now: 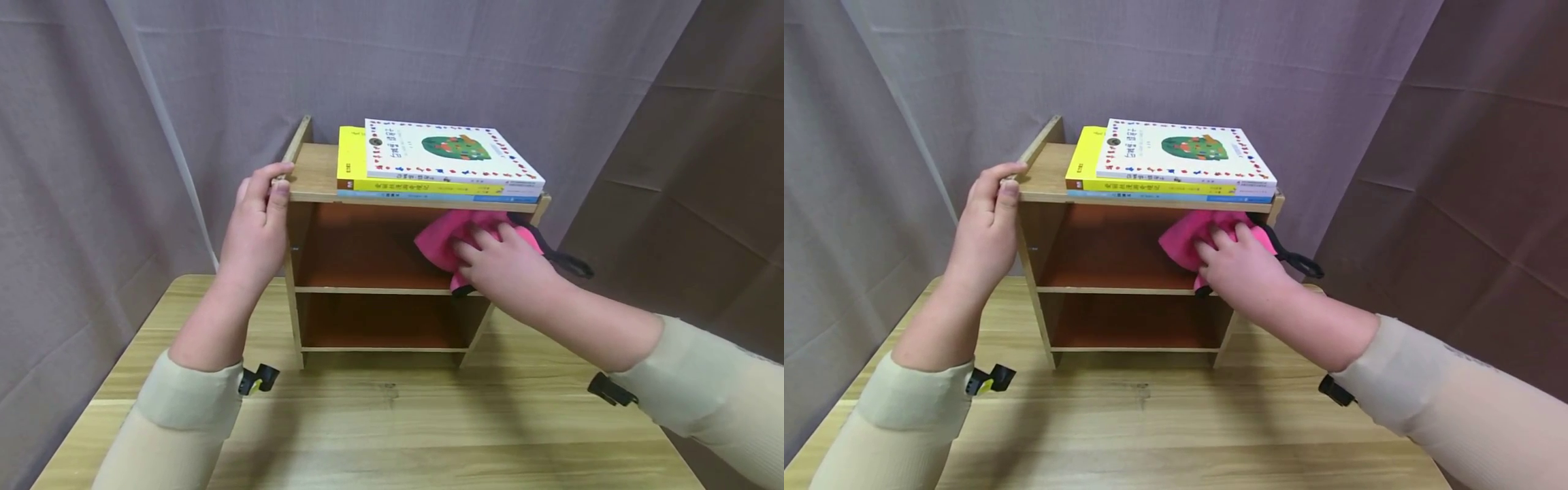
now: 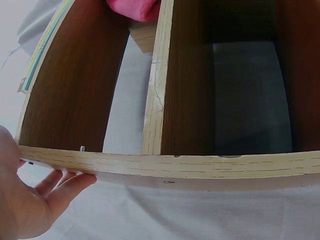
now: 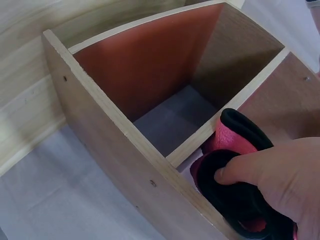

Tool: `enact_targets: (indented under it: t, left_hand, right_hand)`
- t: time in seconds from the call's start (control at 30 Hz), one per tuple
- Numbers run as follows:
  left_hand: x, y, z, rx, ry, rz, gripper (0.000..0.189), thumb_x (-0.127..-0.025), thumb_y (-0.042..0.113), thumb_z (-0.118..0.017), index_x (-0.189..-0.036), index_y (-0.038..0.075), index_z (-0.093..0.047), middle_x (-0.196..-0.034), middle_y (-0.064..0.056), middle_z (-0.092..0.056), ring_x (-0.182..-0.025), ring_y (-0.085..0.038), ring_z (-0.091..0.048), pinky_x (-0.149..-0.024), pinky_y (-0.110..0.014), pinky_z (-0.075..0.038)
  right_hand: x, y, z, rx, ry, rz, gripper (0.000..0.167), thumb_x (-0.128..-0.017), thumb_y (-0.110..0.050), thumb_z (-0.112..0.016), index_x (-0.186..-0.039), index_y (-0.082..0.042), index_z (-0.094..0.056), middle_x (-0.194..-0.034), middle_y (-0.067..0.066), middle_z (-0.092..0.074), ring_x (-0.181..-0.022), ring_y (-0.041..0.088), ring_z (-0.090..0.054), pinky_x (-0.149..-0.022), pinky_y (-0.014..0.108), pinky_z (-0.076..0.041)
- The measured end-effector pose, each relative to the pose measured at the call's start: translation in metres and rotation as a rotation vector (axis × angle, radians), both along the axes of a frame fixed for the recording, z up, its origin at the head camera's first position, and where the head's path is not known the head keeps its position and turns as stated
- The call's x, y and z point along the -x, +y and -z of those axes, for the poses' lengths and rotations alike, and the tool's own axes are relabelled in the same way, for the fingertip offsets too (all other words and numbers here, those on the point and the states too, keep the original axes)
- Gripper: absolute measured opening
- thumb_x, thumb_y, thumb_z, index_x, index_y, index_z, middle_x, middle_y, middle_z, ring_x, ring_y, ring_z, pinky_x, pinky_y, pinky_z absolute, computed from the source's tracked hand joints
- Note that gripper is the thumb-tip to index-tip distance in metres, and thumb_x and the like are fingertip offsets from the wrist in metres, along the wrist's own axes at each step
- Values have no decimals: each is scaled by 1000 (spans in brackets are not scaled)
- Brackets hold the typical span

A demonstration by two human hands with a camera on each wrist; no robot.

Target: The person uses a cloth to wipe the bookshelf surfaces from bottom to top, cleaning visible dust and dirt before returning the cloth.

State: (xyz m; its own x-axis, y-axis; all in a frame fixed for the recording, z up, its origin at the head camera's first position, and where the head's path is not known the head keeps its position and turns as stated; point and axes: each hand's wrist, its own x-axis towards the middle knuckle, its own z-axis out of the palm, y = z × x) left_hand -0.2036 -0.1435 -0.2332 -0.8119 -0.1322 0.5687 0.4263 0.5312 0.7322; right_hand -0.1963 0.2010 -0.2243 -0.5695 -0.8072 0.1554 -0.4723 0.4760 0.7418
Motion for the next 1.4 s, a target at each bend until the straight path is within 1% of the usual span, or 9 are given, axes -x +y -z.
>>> enact_targets:
  t: [0.07, 0.23, 0.3, 0.4, 0.53, 0.83, 0.97, 1.1, 1.4]
  left_hand:
    - [0, 0, 0, -1, 2, 0, 45, -105, 49, -36, -142, 28, -49, -127, -12, -47, -105, -27, -49, -93, -47, -41]
    - [-1, 0, -1, 1, -1, 5, 45, -105, 49, -35, -143, 28, -49, -127, -12, -46, -105, -27, -49, -93, -47, -41]
    - [-1, 0, -1, 2, -3, 7, 46, -105, 49, -35, -143, 28, -48, -127, -12, -46, -105, -28, -49, -93, -47, -41]
    - [-2, 0, -1, 3, -7, 9, 46, -105, 49, -35, -143, 28, -48, -128, -12, -46, -105, -28, -49, -93, -47, -41]
    - [-2, 0, -1, 5, -9, 7, 46, -104, 50, -35, -143, 28, -48, -128, -12, -46, -105, -28, -50, -93, -48, -41]
    - [-2, -1, -1, 5, -8, 6, 46, -105, 49, -35, -143, 28, -48, -128, -13, -46, -106, -28, -50, -94, -48, -41]
    - [-1, 0, -1, 7, 4, 4, 45, -105, 48, -36, -142, 28, -49, -127, -13, -47, -105, -28, -50, -93, -48, -42]
    - [-1, 0, -2, 15, 5, 1, 45, -105, 49, -35, -142, 28, -49, -128, -12, -47, -105, -28, -51, -93, -48, -42]
    - [-3, 0, -2, 16, -7, 7, 47, -104, 50, -33, -143, 28, -48, -131, -12, -47, -109, -28, -51, -95, -49, -42]
  right_hand:
    - [-1, 2, 0, -14, -8, 17, 33, -76, -15, -85, -104, -14, -70, -120, 7, -62, -112, 35, -50, -84, 50, -44]
    - [-2, 8, 2, 11, -26, 31, 51, -72, -12, -87, -119, -16, -67, -127, 7, -63, -125, 36, -47, -96, 56, -38]
    - [-2, 11, 4, 21, -14, 20, 50, -74, -12, -84, -120, -15, -68, -127, 7, -64, -129, 36, -45, -100, 58, -35]
    - [-1, 16, 8, 32, 24, -10, 37, -79, -11, -77, -116, -12, -71, -126, 7, -65, -132, 36, -45, -105, 57, -33]
    - [1, 21, 12, 61, 42, -33, 35, -81, -14, -74, -115, -8, -72, -125, 9, -66, -134, 37, -44, -109, 57, -31]
    - [2, 22, 19, 164, -8, -36, 45, -79, -36, -79, -108, -2, -69, -125, 14, -66, -136, 38, -41, -110, 58, -28]
    - [1, 20, 24, 235, -25, -49, 40, -82, -37, -75, -104, -4, -67, -121, 14, -66, -132, 38, -44, -109, 59, -28]
    - [1, 18, 30, 283, -24, -75, 43, -81, -38, -75, -108, -7, -65, -120, 13, -65, -124, 38, -48, -107, 60, -29]
    - [3, 13, 42, 343, 7, -100, 50, -80, -42, -77, -116, -10, -65, -119, 13, -66, -128, 38, -47, -107, 59, -32]
